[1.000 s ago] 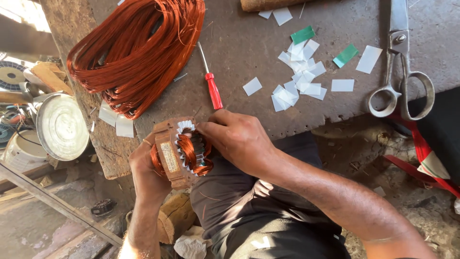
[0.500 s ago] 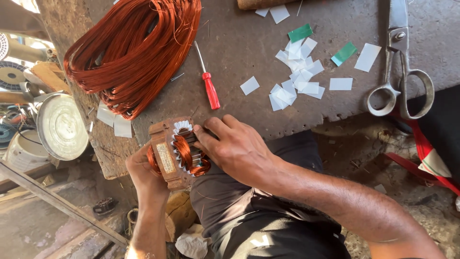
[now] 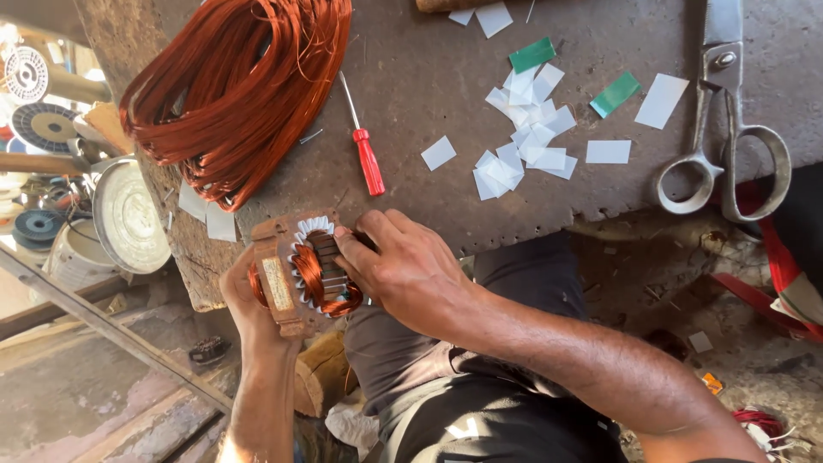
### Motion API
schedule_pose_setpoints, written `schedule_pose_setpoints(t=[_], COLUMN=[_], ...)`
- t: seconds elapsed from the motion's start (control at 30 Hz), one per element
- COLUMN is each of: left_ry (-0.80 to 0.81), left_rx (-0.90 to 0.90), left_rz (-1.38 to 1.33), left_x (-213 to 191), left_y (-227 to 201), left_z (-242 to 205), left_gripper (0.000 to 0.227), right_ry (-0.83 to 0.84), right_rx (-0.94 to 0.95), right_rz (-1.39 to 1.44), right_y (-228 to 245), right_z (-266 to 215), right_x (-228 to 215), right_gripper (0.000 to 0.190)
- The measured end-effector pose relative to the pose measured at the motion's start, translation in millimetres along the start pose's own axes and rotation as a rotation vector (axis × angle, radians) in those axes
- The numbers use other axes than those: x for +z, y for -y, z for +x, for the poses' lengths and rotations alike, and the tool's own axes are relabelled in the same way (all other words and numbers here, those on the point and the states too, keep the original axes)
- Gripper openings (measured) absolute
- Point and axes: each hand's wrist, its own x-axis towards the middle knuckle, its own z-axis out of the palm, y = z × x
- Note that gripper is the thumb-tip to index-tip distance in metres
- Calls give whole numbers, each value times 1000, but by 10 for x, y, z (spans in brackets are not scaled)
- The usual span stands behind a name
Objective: The person winds enameled copper wire by hand around a bobbin coil held on their lap, pulling loops of wire from a large bundle on the bench. They cut strips of white insulating paper with scissors and fold the paper pieces into the wound coil as insulation between the wires.
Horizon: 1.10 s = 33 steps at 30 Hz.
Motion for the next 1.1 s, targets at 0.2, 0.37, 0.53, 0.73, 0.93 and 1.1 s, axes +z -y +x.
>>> schedule_pose_setpoints(t=[0.2,0.37,0.53,0.73,0.93,1.1], left_ry=[72,378,452,460,473,443], left_rx=[-66,374,509,546,264,449], left_rz=[-55,384,573,514,117,485], left_x=[-30,383,172,76,133,118], left_y=[-37,-699,-487,-359,-421,-379], left_z=[63,100,234,271,219,247], left_gripper=[29,58,47,45,34,47], right_ry=[-28,59,133,162,243,218], right_rx=[42,112,99,114,223,292], right_rz=[89,96,35,11,180,256], right_y=[12,41,18,146,149,146], right_z=[31,130,132,202,165,135], right_x=[-52,-86,-53,-147,-146,-97], right_gripper=[31,31,23,24,21,18])
